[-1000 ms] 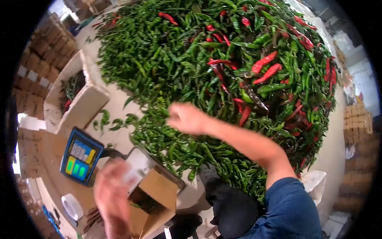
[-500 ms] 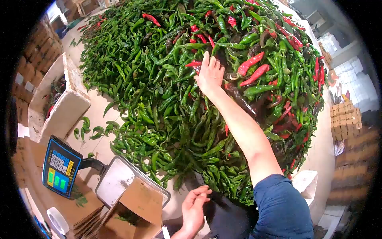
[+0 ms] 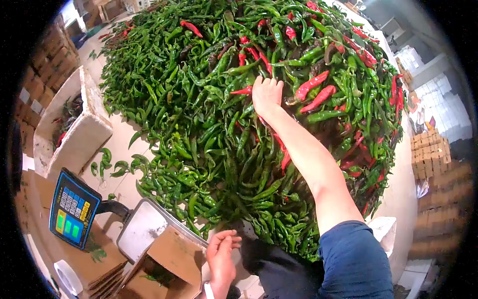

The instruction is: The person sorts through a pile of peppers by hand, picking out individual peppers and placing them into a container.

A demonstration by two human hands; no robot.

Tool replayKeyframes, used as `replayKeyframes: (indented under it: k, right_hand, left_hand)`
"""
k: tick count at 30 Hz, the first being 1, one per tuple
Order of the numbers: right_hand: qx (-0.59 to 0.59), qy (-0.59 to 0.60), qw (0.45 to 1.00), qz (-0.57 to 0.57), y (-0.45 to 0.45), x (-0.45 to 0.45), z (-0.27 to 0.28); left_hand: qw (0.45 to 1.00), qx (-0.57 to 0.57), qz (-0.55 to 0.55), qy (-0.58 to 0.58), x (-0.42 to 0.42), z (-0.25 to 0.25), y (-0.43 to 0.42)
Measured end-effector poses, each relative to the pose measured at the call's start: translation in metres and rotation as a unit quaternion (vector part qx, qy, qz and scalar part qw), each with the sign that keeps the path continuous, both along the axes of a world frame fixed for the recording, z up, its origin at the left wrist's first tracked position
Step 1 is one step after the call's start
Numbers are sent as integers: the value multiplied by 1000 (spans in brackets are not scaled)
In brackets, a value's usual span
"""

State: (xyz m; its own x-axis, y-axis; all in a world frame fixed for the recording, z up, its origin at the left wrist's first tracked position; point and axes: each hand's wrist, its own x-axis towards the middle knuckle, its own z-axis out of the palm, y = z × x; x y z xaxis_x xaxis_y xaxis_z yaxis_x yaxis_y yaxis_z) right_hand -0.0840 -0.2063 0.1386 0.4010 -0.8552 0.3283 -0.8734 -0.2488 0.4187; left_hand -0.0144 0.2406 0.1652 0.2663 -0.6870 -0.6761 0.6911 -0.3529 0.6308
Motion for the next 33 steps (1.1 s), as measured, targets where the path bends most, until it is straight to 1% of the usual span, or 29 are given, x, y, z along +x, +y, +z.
replayKeyframes:
  k: [1, 4, 5, 8, 10, 12, 14, 15, 16, 18, 20, 22, 23, 24, 26, 27, 28, 30, 32, 33]
  right_hand:
    - [-9, 18, 1000, -5, -7, 1, 0]
    - [54, 48, 997, -36, -14, 14, 5]
    - [71, 41, 995, -51, -15, 14, 8]
    - [62, 0, 997, -54, -14, 4, 5]
    - [50, -84, 995, -34, 7, 0, 27]
    - [83, -77, 993, -7, 15, -7, 36]
    - [100, -25, 995, -2, 12, 0, 28]
    - [111, -11, 994, -3, 4, 5, 18]
    - [136, -15, 990, -32, -5, 9, 10]
    - [68, -65, 993, -65, -19, 15, -5]
    - [78, -105, 988, -79, -22, 16, -4]
    - [81, -158, 979, -105, -19, 20, -3]
    - [99, -197, 969, -110, -19, 19, -1]
    - [82, -244, 960, -110, -18, 18, 1]
    - [73, -260, 962, -50, -1, 8, 16]
    - [34, -258, 965, 24, 11, 2, 21]
    - [37, -269, 958, 93, 27, -3, 31]
    - [-47, -247, 940, 228, 48, -15, 36]
    - [-27, -203, 937, 283, 77, -16, 49]
    - [32, -178, 937, 298, 96, -13, 55]
  left_hand:
    - [1000, -13, -9, 1, -5, -1, 2]
    - [998, 2, -56, 20, -15, -3, 11]
    - [998, 3, -62, 5, -18, -3, 14]
    - [998, -11, -59, 13, -18, -8, 21]
    - [999, -7, -38, 22, -15, -14, 22]
    - [999, -12, -7, 44, -14, -20, 18]
    - [999, -8, 8, 51, -17, -27, 10]
    - [999, -16, 7, 43, -18, -27, 4]
    - [999, -21, 4, 36, -21, -26, 0]
    - [999, -27, -9, 25, -28, -28, 2]
    - [999, -37, -24, 7, -31, -34, 1]
    - [999, -39, -25, 2, -29, -28, 0]
    - [999, -44, -16, 3, -29, -27, -1]
    - [999, -49, -9, 6, -28, -27, -1]
    - [998, -48, 34, 7, -26, -28, -5]
    - [997, -47, 56, 9, -24, -29, -10]
    - [997, -54, 54, -22, -20, -32, -16]
    - [989, -112, 89, -24, -16, -29, -35]
    - [982, -173, 68, -34, -12, -31, -52]
    - [977, -193, 79, -33, -11, -28, -62]
